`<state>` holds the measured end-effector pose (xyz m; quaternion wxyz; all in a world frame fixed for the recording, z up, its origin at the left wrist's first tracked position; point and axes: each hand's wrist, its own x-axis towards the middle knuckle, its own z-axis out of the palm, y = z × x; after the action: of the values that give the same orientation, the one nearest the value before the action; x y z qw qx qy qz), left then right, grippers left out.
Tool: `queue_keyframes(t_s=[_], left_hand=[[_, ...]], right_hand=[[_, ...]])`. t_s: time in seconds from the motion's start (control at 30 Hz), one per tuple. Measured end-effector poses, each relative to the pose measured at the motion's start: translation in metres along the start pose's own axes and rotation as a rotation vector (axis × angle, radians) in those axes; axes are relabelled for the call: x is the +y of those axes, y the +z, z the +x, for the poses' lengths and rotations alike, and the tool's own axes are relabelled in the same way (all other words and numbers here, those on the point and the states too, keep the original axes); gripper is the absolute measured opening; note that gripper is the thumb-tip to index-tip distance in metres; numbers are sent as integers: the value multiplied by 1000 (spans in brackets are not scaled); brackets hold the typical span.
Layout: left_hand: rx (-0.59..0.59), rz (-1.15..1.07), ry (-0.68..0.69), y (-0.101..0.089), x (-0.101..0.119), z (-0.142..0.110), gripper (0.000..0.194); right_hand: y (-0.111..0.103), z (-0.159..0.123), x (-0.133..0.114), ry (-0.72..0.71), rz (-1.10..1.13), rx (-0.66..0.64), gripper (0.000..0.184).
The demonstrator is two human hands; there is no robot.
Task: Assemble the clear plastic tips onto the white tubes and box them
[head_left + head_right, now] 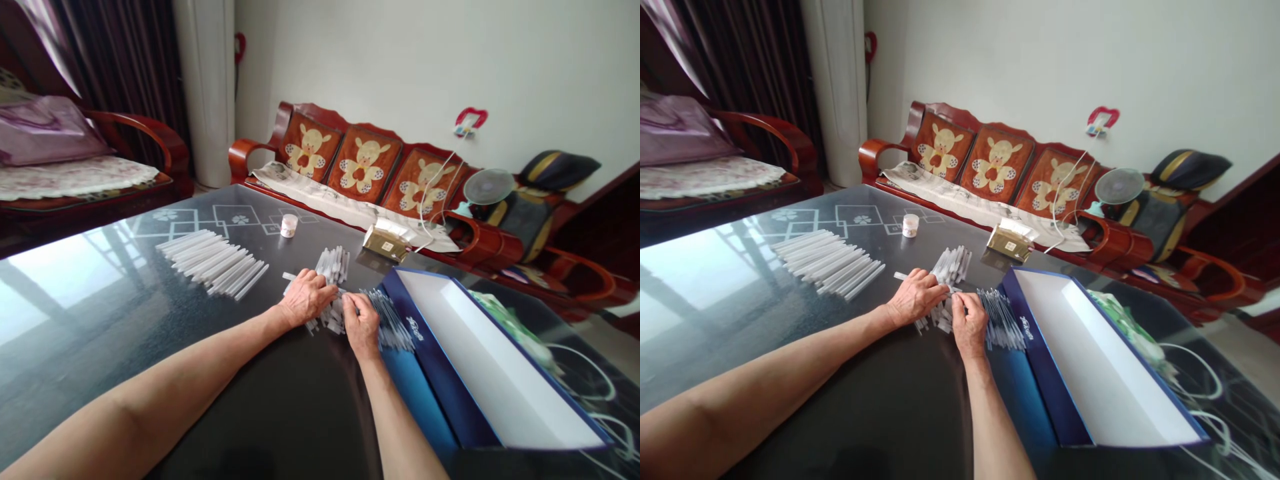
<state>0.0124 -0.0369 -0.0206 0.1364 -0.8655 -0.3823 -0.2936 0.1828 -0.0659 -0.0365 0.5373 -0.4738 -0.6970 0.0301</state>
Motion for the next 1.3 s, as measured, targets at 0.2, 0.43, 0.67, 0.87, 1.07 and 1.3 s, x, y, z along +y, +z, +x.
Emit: queue_keyframes(t_s=[0.2, 0.43, 0.67, 0.87, 1.07, 1.3], left_hand=[[-54, -49, -22, -2, -1, 0, 41], [-90, -64, -47, -3, -1, -1, 44], [-64, -14, -34, -2, -1, -1, 44], [-56, -18, -12, -1, 0, -1, 43], [-77, -35, -38, -2, -1, 0, 44], [-88, -32, -44, -3, -1, 0, 41]], right_hand=[[-2, 2, -3, 77, 82, -38, 22], [-5, 4, -7, 18, 69, -62, 20], [-1, 1, -3, 89, -24, 11, 29], [-1, 1, -1, 56, 3, -19, 24], [-1, 1, 1, 88, 86, -60, 20], [-2, 3, -1, 143, -32, 20, 28]])
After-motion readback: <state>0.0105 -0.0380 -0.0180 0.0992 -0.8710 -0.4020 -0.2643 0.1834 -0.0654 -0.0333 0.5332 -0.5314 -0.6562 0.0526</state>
